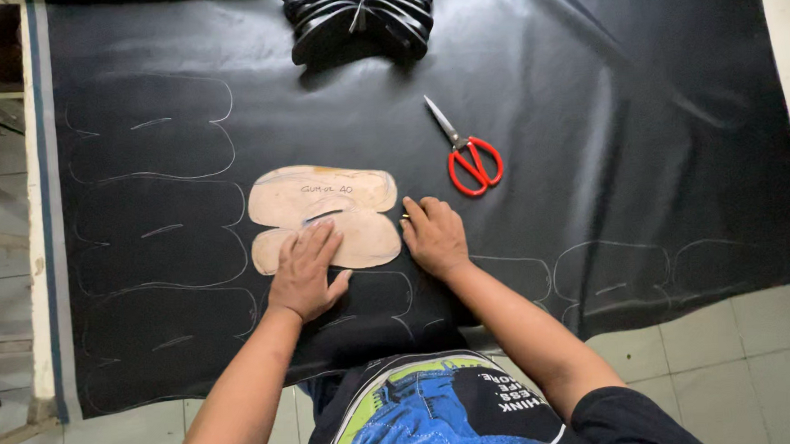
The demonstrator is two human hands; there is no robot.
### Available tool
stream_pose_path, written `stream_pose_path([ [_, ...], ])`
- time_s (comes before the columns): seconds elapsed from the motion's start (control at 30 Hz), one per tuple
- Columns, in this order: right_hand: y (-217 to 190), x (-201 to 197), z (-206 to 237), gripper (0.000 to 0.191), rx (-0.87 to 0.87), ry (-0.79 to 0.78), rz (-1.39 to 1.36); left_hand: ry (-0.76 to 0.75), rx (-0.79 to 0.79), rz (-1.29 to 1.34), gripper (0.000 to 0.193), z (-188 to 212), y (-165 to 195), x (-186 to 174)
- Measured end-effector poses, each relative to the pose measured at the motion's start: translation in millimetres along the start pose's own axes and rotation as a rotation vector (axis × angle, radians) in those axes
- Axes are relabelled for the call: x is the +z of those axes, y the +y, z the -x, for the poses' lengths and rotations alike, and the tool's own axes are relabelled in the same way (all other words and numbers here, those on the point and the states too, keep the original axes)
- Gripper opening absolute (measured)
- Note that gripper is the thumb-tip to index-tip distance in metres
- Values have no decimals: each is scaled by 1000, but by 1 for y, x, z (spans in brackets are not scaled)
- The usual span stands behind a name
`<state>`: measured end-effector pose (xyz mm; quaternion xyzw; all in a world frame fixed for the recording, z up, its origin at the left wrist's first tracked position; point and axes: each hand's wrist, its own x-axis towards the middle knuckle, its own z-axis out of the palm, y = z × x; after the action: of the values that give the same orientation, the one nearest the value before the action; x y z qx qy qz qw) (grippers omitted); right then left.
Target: The person places a beige shoe-last pattern on a black sheet and traces its outline with a white marking tool. They reposition the pattern several times to trace multiple outlines on the sheet.
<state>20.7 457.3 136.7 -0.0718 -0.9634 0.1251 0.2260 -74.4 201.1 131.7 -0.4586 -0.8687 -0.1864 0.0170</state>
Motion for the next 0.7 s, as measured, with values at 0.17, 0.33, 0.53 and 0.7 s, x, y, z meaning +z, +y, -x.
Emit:
stream_pose_path([
  [0.17, 6, -4, 0, 40, 0, 9, -33, -10, -24, -19, 70, -4, 7, 3],
  [0.33, 8, -6, -4, 40, 15, -13, -48, -43, -31, -1, 71, -7, 8, 5],
  [0.53, 7, -6, -4, 39, 18, 16, -15, -26, 5, 19, 71, -11, 3, 9],
  [0.7, 7, -8, -4, 36, 41, -1, -4, -11, 12, -3, 70, -9, 5, 10],
])
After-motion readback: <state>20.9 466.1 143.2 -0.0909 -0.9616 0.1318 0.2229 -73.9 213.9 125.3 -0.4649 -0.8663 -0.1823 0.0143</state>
